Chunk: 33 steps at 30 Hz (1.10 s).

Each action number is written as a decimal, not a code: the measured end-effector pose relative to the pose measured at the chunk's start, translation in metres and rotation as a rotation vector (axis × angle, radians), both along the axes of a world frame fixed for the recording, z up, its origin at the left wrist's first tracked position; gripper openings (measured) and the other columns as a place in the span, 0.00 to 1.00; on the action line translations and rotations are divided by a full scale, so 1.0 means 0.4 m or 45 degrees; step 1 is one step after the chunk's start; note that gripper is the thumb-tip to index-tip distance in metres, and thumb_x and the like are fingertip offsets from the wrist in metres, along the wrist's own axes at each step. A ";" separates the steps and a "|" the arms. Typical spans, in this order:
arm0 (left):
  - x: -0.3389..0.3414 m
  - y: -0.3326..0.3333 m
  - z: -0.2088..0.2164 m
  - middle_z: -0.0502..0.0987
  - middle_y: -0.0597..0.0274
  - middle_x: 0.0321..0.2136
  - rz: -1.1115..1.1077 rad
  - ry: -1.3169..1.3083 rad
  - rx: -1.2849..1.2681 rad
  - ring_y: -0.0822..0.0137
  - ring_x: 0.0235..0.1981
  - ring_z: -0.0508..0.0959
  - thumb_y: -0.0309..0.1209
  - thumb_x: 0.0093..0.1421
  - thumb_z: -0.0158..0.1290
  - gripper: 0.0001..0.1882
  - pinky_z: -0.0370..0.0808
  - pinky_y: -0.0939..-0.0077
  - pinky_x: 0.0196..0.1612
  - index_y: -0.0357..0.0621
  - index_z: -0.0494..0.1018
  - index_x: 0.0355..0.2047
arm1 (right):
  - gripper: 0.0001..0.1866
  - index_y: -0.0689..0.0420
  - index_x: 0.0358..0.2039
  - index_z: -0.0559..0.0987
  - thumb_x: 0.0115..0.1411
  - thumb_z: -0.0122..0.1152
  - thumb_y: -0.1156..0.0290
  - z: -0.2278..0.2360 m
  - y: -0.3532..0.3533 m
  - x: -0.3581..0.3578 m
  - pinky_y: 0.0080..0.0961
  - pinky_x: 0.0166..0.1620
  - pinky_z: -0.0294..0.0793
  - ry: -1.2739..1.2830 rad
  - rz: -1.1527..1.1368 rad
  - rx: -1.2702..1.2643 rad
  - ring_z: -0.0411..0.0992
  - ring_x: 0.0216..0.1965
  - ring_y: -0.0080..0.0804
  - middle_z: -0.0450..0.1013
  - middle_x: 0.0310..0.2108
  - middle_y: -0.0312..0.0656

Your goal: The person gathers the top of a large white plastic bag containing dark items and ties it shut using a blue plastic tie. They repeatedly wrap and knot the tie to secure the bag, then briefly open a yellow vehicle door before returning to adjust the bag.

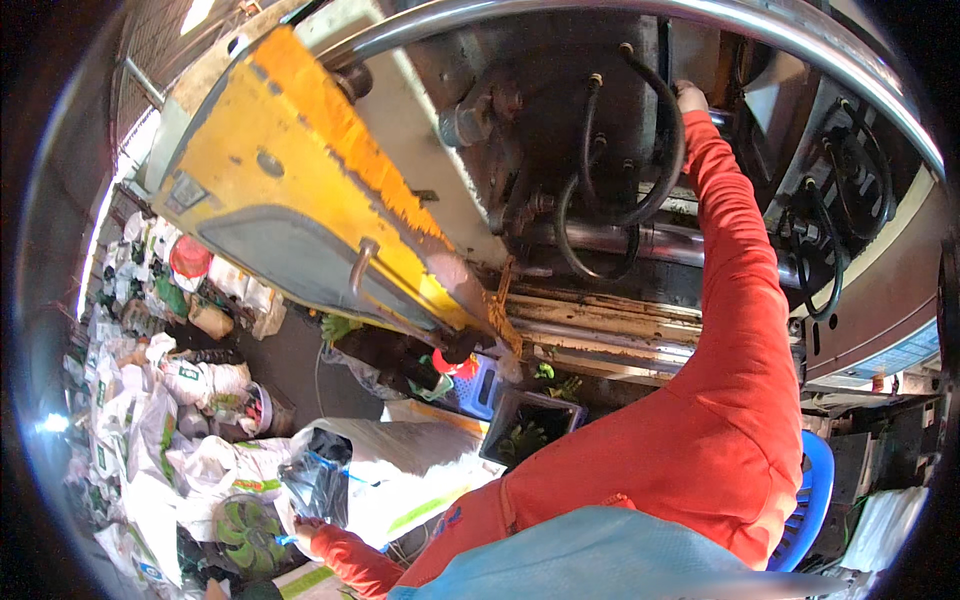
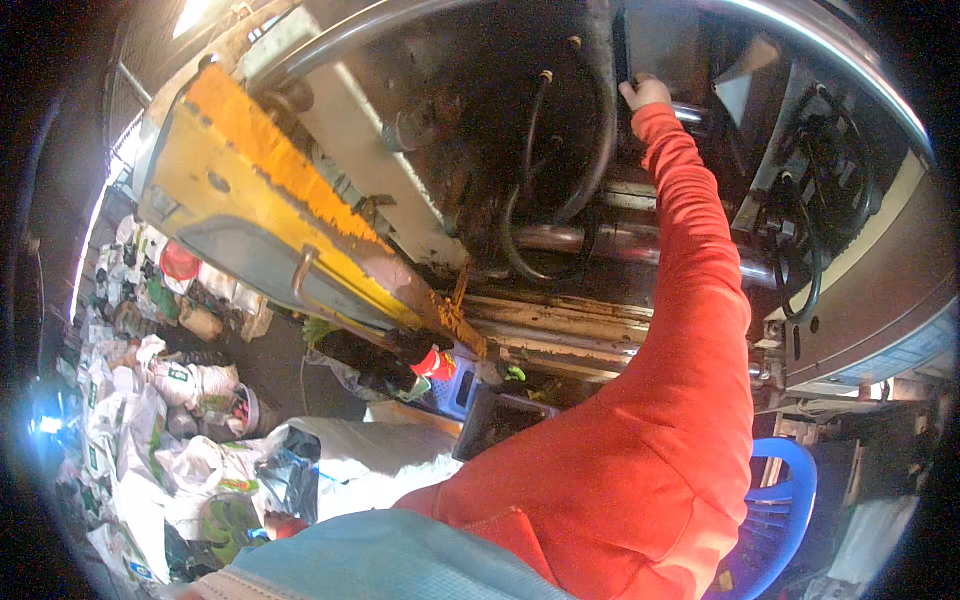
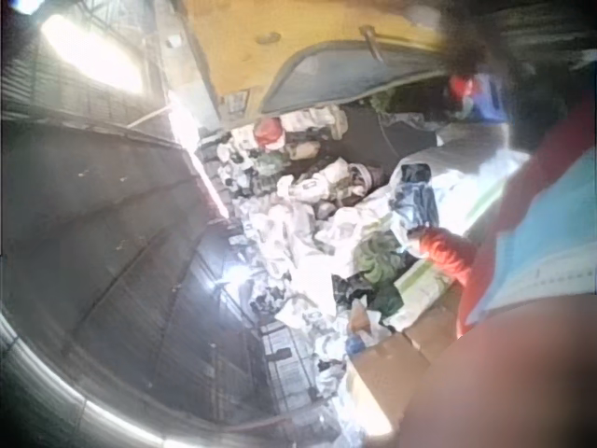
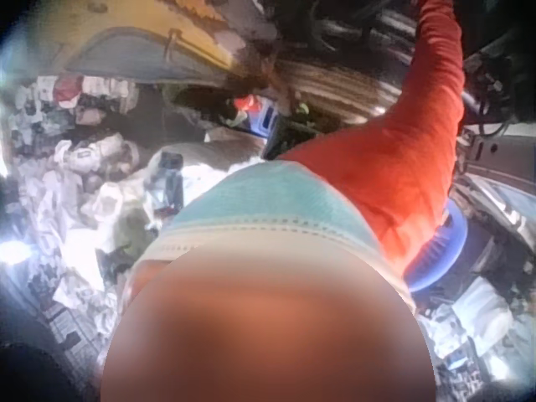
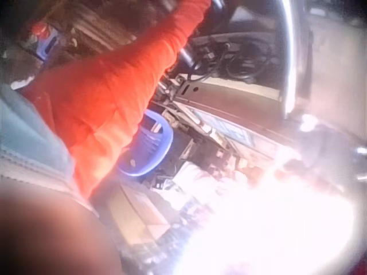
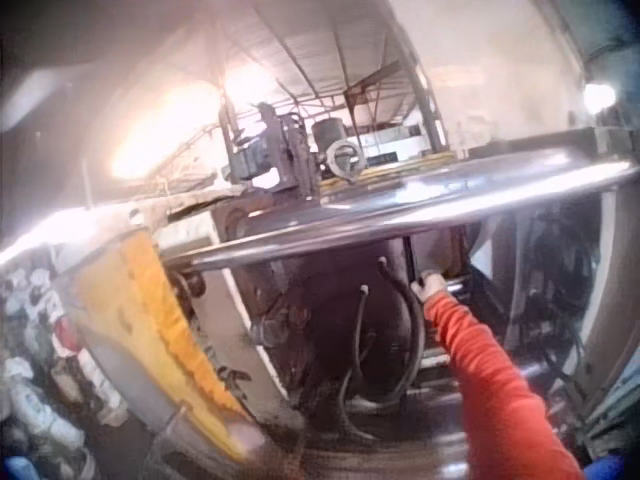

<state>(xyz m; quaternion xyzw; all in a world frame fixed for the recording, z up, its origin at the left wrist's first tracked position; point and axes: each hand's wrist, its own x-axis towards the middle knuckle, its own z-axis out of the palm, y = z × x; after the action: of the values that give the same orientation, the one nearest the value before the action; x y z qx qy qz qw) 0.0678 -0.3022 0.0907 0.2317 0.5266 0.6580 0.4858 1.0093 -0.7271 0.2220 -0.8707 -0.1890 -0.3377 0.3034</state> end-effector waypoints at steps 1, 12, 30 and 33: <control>-0.012 0.003 -0.001 0.53 0.77 0.07 0.012 -0.030 -0.010 0.78 0.06 0.52 0.38 0.63 0.42 0.12 0.51 0.80 0.12 0.55 0.63 0.21 | 0.23 0.61 0.37 0.77 0.51 0.58 0.54 0.002 -0.009 0.005 0.39 0.46 0.69 0.089 -0.013 0.013 0.71 0.40 0.53 0.74 0.37 0.56; -0.096 0.024 -0.042 0.55 0.76 0.07 -0.049 -0.288 -0.021 0.79 0.06 0.52 0.36 0.63 0.42 0.10 0.50 0.81 0.10 0.53 0.64 0.25 | 0.21 0.58 0.37 0.78 0.53 0.54 0.52 -0.047 -0.024 0.103 0.40 0.45 0.69 0.111 -0.127 0.060 0.71 0.43 0.52 0.73 0.38 0.55; -0.153 0.173 -0.094 0.51 0.73 0.10 -0.602 0.157 -0.206 0.73 0.11 0.51 0.34 0.65 0.39 0.09 0.58 0.74 0.19 0.50 0.60 0.27 | 0.18 0.58 0.46 0.75 0.60 0.46 0.62 -0.264 -0.912 -1.071 0.27 0.55 0.62 0.505 -0.155 0.024 0.69 0.50 0.32 0.72 0.47 0.44; -0.137 0.176 -0.084 0.51 0.73 0.10 -0.656 0.202 -0.230 0.73 0.11 0.51 0.34 0.65 0.39 0.09 0.57 0.74 0.19 0.51 0.60 0.27 | 0.21 0.62 0.45 0.76 0.58 0.54 0.59 -0.448 -0.944 -1.381 0.25 0.53 0.63 0.869 -0.034 -0.002 0.69 0.46 0.30 0.73 0.44 0.41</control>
<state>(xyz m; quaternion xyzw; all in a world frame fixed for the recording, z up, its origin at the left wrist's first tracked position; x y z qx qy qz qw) 0.0130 -0.2320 0.0572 0.3643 0.5432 0.4430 0.6131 0.4569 -1.1045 0.0430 -0.9362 -0.0653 -0.0305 0.3441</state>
